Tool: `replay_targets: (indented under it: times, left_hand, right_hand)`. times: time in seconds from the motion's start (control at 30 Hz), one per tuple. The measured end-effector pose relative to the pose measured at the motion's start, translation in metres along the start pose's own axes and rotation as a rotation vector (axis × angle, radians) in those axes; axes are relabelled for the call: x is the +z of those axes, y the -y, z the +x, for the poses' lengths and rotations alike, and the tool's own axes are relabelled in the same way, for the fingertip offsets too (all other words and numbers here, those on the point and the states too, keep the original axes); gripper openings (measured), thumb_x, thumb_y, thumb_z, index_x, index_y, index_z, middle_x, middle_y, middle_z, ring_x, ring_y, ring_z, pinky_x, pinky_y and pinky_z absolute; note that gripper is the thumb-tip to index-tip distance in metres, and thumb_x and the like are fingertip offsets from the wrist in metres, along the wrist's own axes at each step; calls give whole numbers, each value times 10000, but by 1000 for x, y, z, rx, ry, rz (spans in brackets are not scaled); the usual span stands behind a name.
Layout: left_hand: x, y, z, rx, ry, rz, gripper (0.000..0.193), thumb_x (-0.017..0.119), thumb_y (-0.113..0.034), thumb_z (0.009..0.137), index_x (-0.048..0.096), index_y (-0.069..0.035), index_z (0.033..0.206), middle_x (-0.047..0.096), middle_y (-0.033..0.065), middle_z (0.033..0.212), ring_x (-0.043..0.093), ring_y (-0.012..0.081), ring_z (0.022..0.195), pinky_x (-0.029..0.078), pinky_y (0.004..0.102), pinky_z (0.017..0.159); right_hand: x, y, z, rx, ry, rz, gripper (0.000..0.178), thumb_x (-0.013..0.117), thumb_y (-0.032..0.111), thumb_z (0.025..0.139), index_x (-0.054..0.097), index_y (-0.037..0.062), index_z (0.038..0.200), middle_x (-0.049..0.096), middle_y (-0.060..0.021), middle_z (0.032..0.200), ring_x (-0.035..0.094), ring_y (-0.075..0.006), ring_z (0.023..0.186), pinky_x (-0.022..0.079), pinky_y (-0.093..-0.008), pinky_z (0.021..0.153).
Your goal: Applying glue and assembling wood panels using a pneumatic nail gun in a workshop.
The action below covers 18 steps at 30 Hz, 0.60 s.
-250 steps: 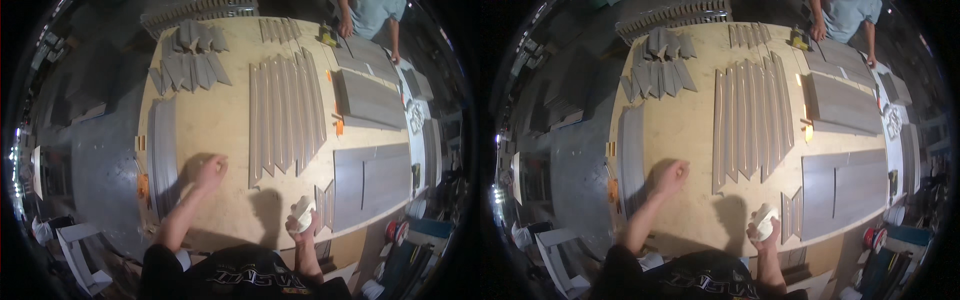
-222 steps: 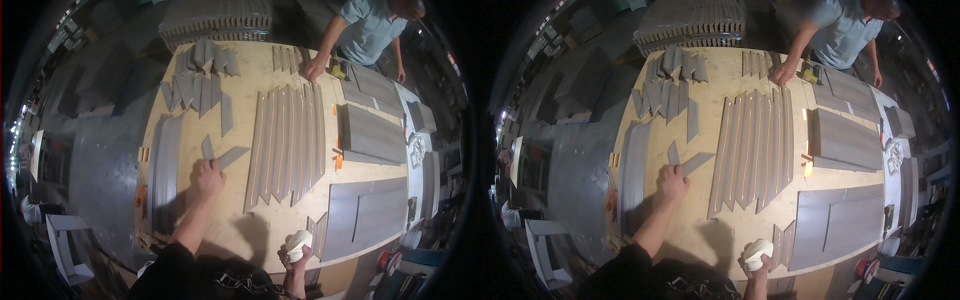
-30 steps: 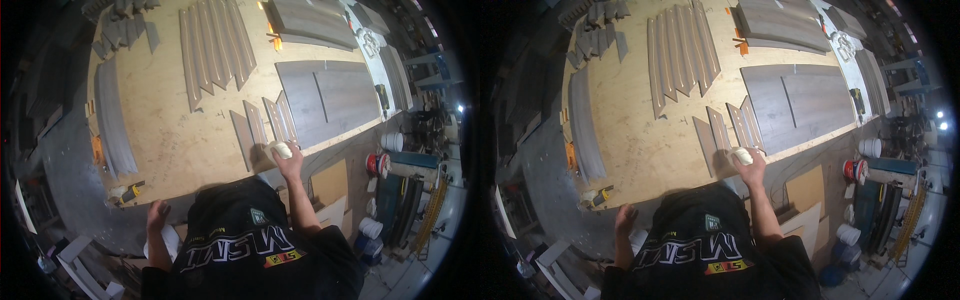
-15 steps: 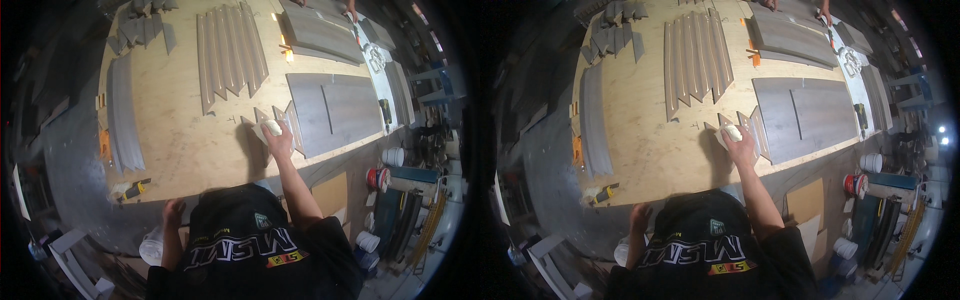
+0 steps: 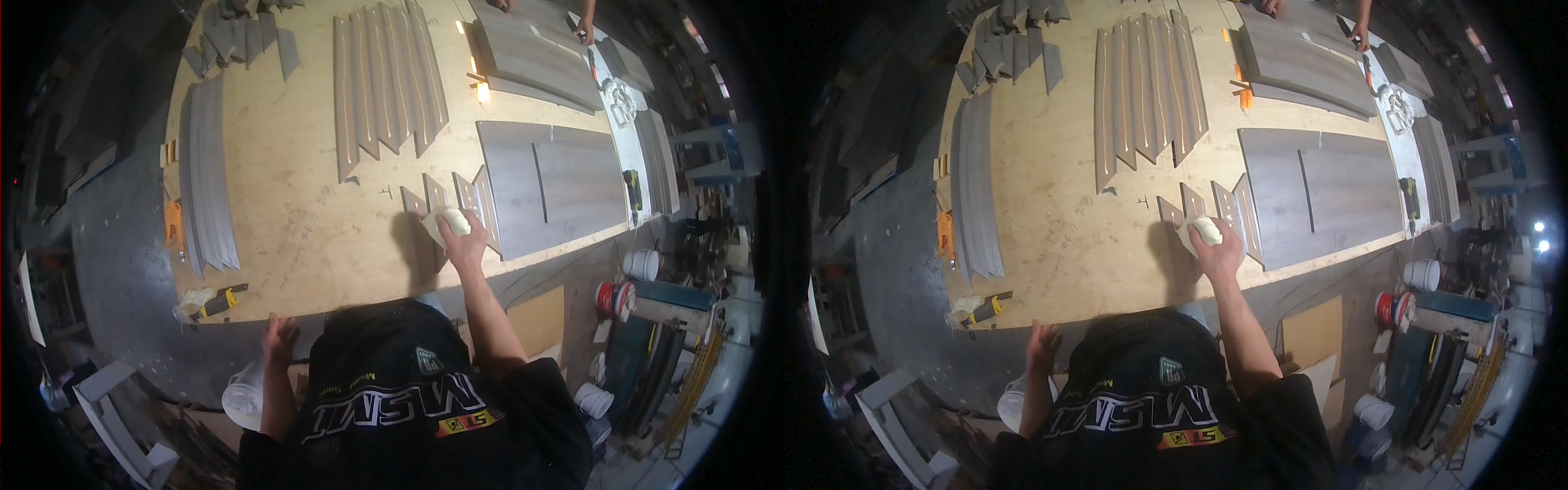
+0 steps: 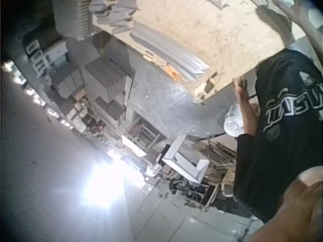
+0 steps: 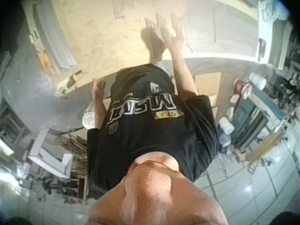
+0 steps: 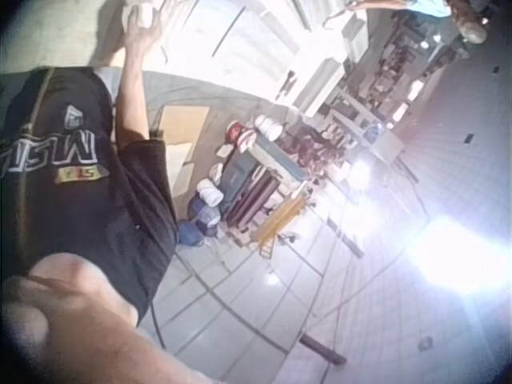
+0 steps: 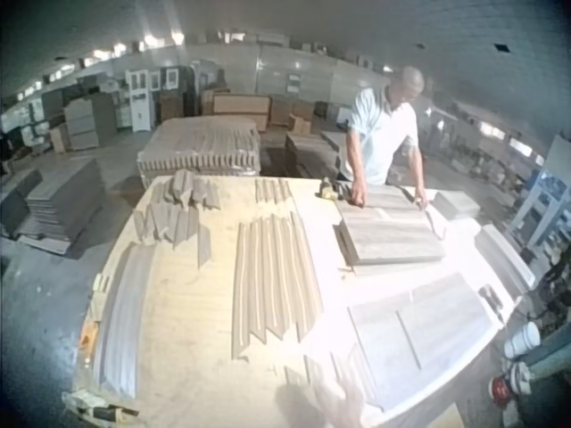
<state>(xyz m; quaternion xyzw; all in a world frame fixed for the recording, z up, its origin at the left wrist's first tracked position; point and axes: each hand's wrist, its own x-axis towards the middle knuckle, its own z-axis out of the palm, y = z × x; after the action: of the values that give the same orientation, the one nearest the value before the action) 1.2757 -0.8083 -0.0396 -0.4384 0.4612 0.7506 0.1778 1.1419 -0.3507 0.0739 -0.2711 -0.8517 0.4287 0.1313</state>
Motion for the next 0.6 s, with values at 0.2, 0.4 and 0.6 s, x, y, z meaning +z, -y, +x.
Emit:
replay_targets:
  times: [0.2, 0.4, 0.6]
  left_hand:
    - [12, -20, -11, -38, -36, 143, 579, 572, -436, 1057, 466, -40, 1465, 605, 140, 1332, 622, 274, 1150, 513, 457, 992]
    - [8, -21, -8, -20, -72, 203, 601, 591, -456, 1043, 487, -13, 1435, 618, 163, 1287, 629, 276, 1137, 516, 451, 984]
    - [10, -30, -12, -5, -40, 316, 599, 607, -479, 1033, 525, 2, 1380, 630, 160, 1263, 647, 275, 1099, 521, 445, 977]
  right_hand:
    - [-17, -7, -29, -32, 1, 8, 318, 847, 263, 816, 758, 27, 1009, 740, -145, 912, 720, -282, 843, 550, -388, 781]
    - [-32, -16, -62, 2, 29, -54, 318, 844, 259, 818, 755, 23, 1012, 737, -151, 915, 721, -285, 845, 553, -389, 780]
    - [-35, -27, -79, -7, 61, -71, 321, 844, 256, 817, 750, 23, 1015, 736, -165, 918, 725, -297, 849, 559, -390, 789]
